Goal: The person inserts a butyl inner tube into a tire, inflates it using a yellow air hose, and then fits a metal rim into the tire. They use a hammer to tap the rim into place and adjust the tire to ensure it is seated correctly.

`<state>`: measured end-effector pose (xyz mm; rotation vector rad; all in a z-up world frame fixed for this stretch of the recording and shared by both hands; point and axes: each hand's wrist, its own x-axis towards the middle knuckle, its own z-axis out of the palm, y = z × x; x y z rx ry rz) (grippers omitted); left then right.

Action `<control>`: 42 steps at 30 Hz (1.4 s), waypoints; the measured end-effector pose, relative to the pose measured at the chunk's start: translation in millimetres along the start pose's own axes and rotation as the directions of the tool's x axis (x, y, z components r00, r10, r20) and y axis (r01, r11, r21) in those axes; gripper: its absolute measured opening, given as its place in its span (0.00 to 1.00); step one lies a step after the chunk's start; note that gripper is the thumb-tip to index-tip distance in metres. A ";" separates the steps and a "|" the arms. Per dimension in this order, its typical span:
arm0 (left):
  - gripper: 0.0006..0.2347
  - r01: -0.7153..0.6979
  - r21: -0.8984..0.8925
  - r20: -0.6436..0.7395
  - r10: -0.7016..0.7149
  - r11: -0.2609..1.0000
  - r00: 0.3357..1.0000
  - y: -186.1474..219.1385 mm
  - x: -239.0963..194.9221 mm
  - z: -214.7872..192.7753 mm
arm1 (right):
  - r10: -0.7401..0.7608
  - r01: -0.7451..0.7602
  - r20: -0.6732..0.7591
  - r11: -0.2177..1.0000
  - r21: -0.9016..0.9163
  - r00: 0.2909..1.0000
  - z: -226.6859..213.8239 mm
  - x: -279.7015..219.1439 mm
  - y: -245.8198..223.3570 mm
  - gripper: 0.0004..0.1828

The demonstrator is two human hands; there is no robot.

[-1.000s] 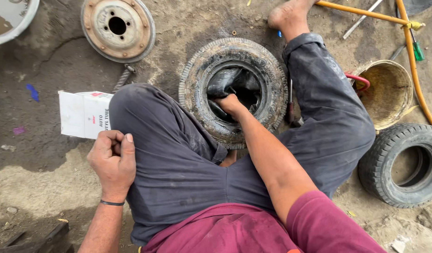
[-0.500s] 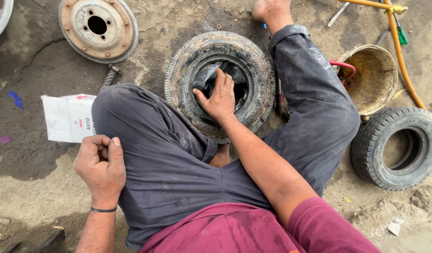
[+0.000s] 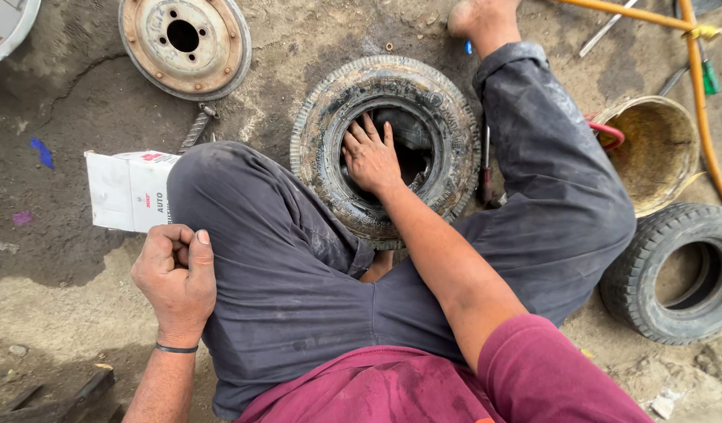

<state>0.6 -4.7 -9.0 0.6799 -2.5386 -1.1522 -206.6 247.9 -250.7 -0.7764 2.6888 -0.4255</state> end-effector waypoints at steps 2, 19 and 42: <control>0.09 -0.006 0.004 0.004 0.006 1.000 1.000 -1.9 0.4 1.5 | -0.001 0.001 0.060 1.000 -0.013 0.998 1.1 8.4 2.2 0.26; 0.09 -0.002 -0.027 0.011 0.002 1.000 1.000 -15.6 -10.1 -4.3 | 0.558 -0.726 0.570 0.088 0.682 0.603 26.3 -26.0 31.3 0.32; 0.07 0.076 0.010 -0.034 -0.075 0.997 0.997 13.8 -1.5 1.7 | 0.264 -0.543 0.729 -0.520 0.659 0.632 14.5 -11.7 23.1 0.22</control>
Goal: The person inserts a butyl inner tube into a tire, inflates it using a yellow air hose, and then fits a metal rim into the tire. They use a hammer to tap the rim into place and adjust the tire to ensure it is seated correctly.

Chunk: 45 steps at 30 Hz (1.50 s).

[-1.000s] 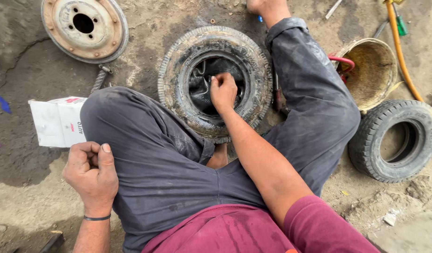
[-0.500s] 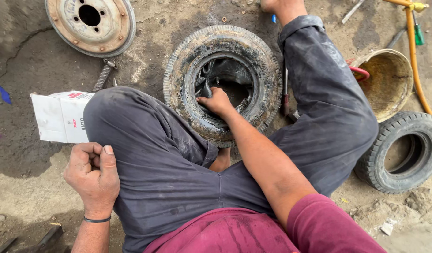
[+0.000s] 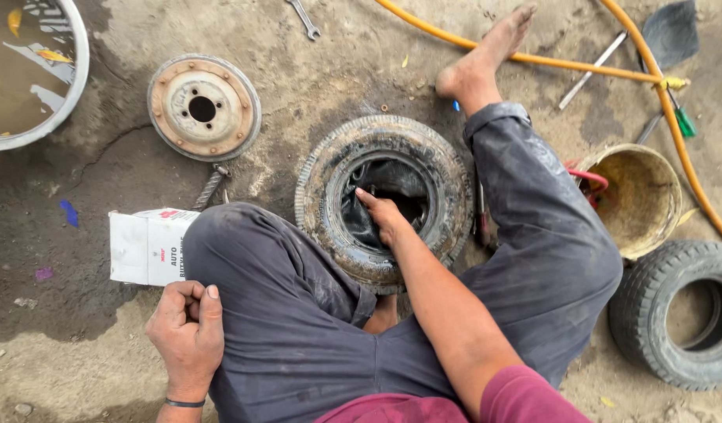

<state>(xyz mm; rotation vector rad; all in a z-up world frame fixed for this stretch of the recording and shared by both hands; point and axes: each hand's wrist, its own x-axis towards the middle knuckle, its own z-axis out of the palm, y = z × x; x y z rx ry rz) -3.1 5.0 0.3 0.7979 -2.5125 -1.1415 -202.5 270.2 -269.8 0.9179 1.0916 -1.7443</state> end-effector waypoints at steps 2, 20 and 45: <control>0.07 0.033 -0.001 0.000 -0.033 0.999 0.999 -5.9 -0.6 -0.9 | 0.008 -0.008 -0.002 0.999 0.038 1.000 1.0 6.6 -1.7 0.22; 0.10 -0.014 -0.001 0.050 0.014 1.000 0.999 -27.3 1.5 1.5 | -0.457 0.247 -0.325 0.818 -0.519 0.828 32.9 46.9 27.3 0.27; 0.15 -0.020 -0.117 -0.034 0.016 0.993 0.999 -49.3 -19.8 -13.5 | 0.172 0.250 0.182 -0.608 -0.753 0.968 82.3 -73.7 -56.1 0.29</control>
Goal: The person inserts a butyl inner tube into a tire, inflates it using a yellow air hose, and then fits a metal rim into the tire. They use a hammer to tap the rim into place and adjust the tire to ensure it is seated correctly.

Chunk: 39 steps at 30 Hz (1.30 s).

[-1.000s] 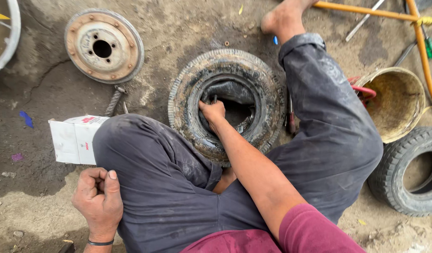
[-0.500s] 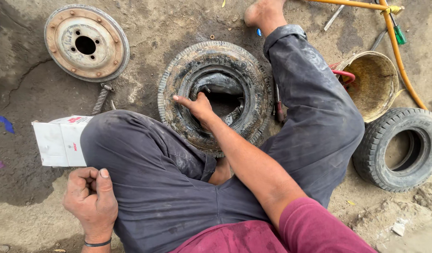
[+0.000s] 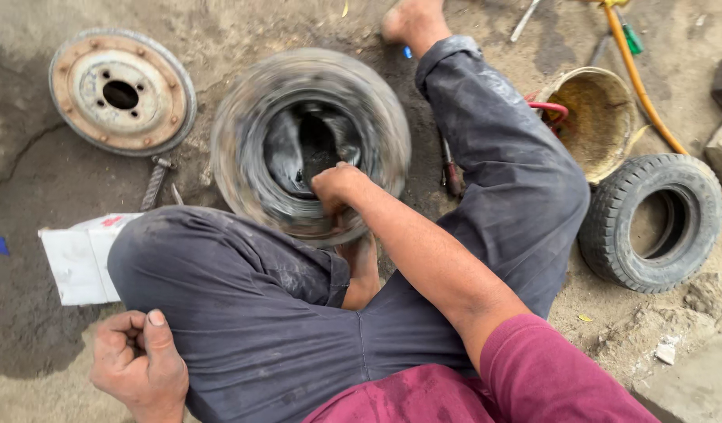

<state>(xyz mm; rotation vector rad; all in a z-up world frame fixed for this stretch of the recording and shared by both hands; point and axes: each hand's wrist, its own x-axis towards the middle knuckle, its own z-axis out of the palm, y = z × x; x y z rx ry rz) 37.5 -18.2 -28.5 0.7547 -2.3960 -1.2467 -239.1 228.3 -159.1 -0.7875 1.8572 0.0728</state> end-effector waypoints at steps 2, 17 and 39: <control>0.14 -0.022 -0.019 -0.002 0.022 1.000 1.000 -1.7 -0.8 2.9 | 0.034 -0.050 -0.107 0.988 -0.148 0.994 0.5 -9.9 7.8 0.21; 0.09 -0.107 0.416 0.030 0.104 0.903 0.994 44.6 15.1 10.1 | 0.166 0.096 -0.791 0.957 0.273 0.589 -80.6 -191.9 132.0 0.12; 0.22 -0.701 0.454 0.637 0.351 0.550 0.687 87.8 293.4 590.5 | 0.245 0.391 -0.768 0.747 0.538 0.591 -62.8 -212.7 188.0 0.17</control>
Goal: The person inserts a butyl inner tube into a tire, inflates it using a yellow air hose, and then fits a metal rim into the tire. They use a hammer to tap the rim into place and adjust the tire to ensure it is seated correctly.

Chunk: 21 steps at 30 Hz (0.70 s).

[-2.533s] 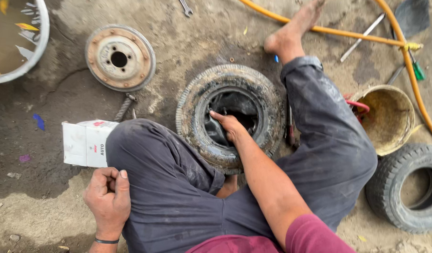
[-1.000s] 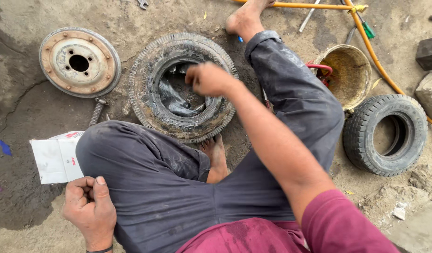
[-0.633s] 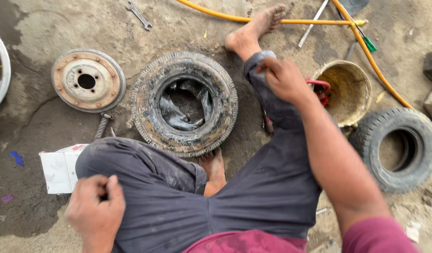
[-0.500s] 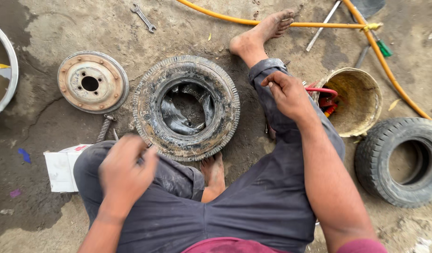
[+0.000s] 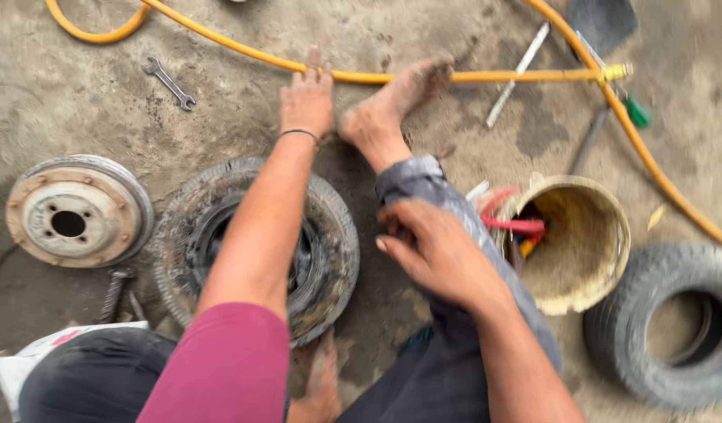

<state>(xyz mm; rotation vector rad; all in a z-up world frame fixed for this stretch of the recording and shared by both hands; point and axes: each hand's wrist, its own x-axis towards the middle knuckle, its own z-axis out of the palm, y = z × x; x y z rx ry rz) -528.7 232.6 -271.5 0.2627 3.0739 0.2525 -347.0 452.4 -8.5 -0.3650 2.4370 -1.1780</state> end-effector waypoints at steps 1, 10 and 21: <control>0.25 0.047 -0.004 0.022 -0.047 0.999 0.999 -3.4 15.3 13.2 | -0.016 0.016 0.014 1.000 -0.005 1.000 -4.0 1.1 4.1 0.16; 0.08 0.115 0.128 0.054 -0.122 0.985 0.991 -16.4 29.1 39.5 | 0.229 -0.232 -0.044 0.971 -0.059 0.972 -31.1 -8.4 36.2 0.21; 0.14 -0.340 -0.323 -0.355 0.220 0.883 0.909 58.5 -172.0 -248.3 | 0.305 -0.043 -0.124 0.486 0.873 0.944 -8.7 3.2 96.7 0.46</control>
